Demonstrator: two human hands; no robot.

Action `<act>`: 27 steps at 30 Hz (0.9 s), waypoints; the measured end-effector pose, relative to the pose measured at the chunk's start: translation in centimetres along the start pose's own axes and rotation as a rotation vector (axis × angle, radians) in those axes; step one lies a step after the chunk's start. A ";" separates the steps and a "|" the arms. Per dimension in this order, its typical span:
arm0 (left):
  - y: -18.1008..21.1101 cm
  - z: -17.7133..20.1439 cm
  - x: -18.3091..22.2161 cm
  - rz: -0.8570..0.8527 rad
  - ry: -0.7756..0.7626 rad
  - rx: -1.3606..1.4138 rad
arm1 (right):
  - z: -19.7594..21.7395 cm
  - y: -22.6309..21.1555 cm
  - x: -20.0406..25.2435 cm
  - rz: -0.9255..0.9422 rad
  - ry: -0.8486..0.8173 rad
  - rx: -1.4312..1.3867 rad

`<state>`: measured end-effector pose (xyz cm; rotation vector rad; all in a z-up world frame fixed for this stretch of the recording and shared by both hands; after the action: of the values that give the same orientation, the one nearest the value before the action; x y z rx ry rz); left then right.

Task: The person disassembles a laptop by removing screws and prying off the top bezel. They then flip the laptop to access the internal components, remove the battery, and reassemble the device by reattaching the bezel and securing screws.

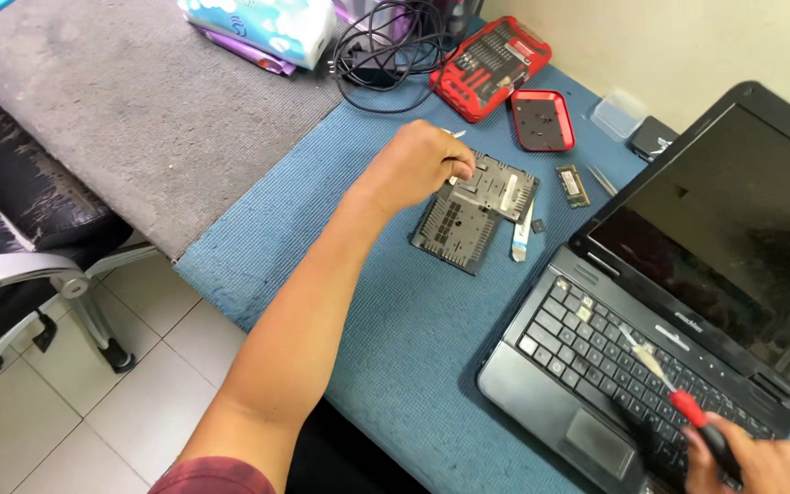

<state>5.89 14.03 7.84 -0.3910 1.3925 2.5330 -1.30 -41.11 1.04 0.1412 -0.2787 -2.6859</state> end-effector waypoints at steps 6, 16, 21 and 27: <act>-1.6 2.4 0.2 0.021 0.069 0.017 | 7.9 -13.9 -2.9 0.053 0.391 -0.199; -4.9 4.4 0.6 0.379 0.005 0.246 | 10.0 -27.8 -13.3 0.291 -0.088 -0.638; -6.6 4.3 0.0 0.268 -0.002 0.038 | 8.2 -28.1 -12.5 0.262 -0.049 -0.787; -7.0 4.1 -0.1 0.270 0.009 -0.004 | 8.7 -27.2 -12.7 0.126 0.000 -0.969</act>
<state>7.68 21.16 4.47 -0.2286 1.5358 2.7479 -2.24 -10.08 4.29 -0.1676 0.9670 -2.3935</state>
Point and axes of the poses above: each hand's wrist, its own x-axis away from the middle knuckle, its own z-axis out of the back of the hand, y = z × x, the point moved 6 cm from there along -x, towards the middle knuckle, and after that the axes turned 6 degrees about x, right-handed, at the moved point
